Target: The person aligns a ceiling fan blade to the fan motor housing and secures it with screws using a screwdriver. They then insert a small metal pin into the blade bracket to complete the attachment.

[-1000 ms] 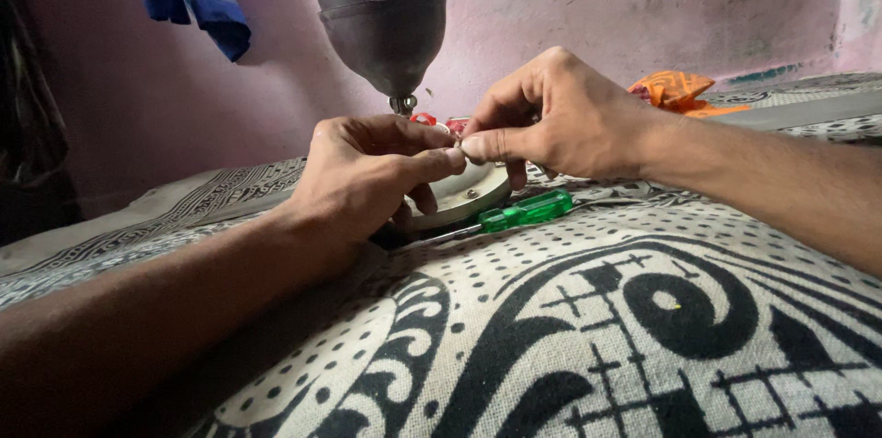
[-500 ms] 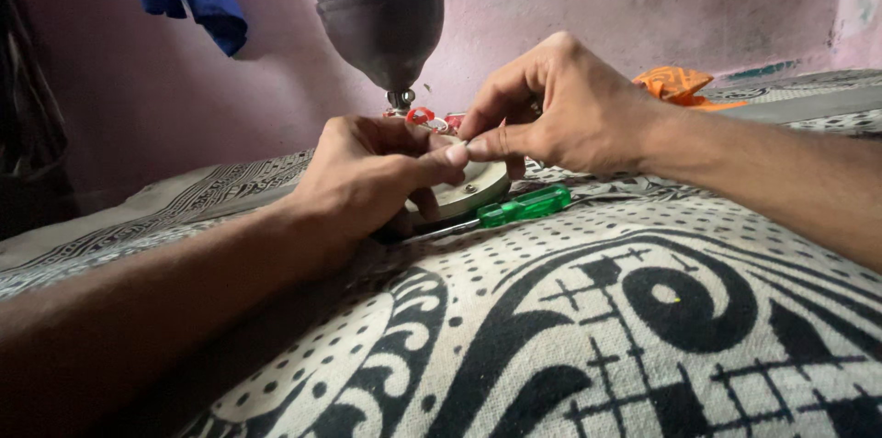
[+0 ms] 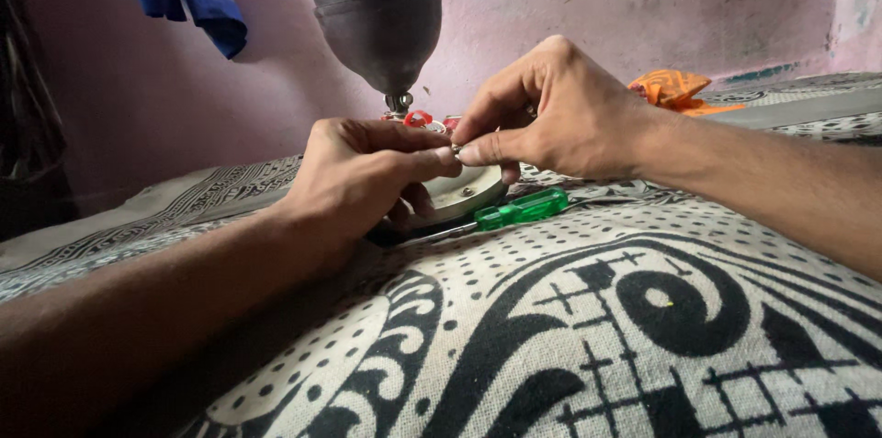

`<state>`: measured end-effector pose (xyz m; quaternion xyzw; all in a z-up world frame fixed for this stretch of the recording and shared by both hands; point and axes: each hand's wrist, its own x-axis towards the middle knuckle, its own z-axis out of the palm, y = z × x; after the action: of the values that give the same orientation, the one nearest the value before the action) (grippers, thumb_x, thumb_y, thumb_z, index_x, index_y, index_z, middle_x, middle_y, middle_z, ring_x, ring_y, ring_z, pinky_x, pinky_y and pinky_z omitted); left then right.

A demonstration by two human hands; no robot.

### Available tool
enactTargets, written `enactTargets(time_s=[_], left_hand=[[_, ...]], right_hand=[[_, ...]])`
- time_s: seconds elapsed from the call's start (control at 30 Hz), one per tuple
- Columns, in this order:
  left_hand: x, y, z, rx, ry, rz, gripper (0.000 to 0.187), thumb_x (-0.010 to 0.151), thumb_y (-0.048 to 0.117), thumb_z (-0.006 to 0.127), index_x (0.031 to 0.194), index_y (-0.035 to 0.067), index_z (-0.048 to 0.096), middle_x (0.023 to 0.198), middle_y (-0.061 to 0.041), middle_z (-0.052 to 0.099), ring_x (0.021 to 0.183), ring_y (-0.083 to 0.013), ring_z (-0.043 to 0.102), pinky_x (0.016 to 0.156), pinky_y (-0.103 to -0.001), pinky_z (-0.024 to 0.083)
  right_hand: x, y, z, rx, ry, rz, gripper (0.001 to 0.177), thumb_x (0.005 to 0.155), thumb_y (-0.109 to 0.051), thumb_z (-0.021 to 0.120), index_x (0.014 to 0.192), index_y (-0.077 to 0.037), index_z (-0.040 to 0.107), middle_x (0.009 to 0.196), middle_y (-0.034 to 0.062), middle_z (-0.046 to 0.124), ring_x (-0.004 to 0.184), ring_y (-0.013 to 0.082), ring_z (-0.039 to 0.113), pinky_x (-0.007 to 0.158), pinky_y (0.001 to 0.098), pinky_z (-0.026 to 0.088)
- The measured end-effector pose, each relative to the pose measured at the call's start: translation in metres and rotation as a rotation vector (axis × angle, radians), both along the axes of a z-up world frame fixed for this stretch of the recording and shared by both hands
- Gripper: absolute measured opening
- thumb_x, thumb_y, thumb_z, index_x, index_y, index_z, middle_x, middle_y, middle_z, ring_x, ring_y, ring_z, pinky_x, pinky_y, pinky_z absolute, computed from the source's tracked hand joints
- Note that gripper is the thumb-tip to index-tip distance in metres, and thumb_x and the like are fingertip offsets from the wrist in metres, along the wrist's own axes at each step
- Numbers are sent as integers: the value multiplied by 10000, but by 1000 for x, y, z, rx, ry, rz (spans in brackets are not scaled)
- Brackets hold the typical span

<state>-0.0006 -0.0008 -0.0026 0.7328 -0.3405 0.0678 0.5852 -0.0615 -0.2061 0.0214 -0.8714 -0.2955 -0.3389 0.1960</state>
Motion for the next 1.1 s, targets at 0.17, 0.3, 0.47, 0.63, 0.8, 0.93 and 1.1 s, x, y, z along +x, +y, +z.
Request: enactTargets(time_s=[0.17,0.3,0.47,0.63,0.8,0.93,1.1], left_hand=[[1,1,1,58,-62,-19,267,813,112,755,1047,-1,815,831,-128,828,525,-113,660,470,-257,568],[1,2,1,71,-94,-10,300,826,173,775,1082,19,803,797,-122,804,544,-107,678,504,-255,604],[-2,0,1,65,-94,18,292,821,209,789,1043,20,798,764,-109,781,554,-110,672,497,-267,587],[-3,0,1,107,-76,74,277,864,253,781,948,-11,790,769,-92,785,560,-118,666,509,-271,575],[-1,-1,-1,58,-81,-10,213,815,176,809,942,6,791,762,-95,774,551,-109,664,491,-276,562],[0,1,0,34,-75,-23,193,786,142,829,924,11,795,749,-98,781,535,-110,672,497,-266,578],[-3,2,-1,42,-78,16,197,775,149,850,882,-7,795,718,-101,759,510,-102,626,455,-255,519]], right_hand=[[-1,2,-1,-34,-34,52,133,808,-129,830,931,-78,832,809,45,820,659,66,733,617,213,605],[-2,3,0,43,43,10,131,809,-133,814,928,-79,822,806,50,820,620,87,732,555,232,622],[-2,3,0,15,15,0,124,821,-130,806,933,-80,824,814,52,820,634,91,735,568,232,618],[-2,4,-1,-51,-29,1,138,844,-138,788,968,-95,830,851,42,827,712,84,751,648,229,610],[-2,5,-2,8,80,-67,166,839,-181,771,982,-110,816,851,42,823,702,102,745,622,260,626],[-2,5,-1,-51,-11,-54,179,830,-197,797,971,-90,820,858,36,823,731,91,759,697,244,616],[1,4,-3,-46,57,-70,183,813,-224,809,931,-84,826,806,46,820,668,110,735,631,268,599]])
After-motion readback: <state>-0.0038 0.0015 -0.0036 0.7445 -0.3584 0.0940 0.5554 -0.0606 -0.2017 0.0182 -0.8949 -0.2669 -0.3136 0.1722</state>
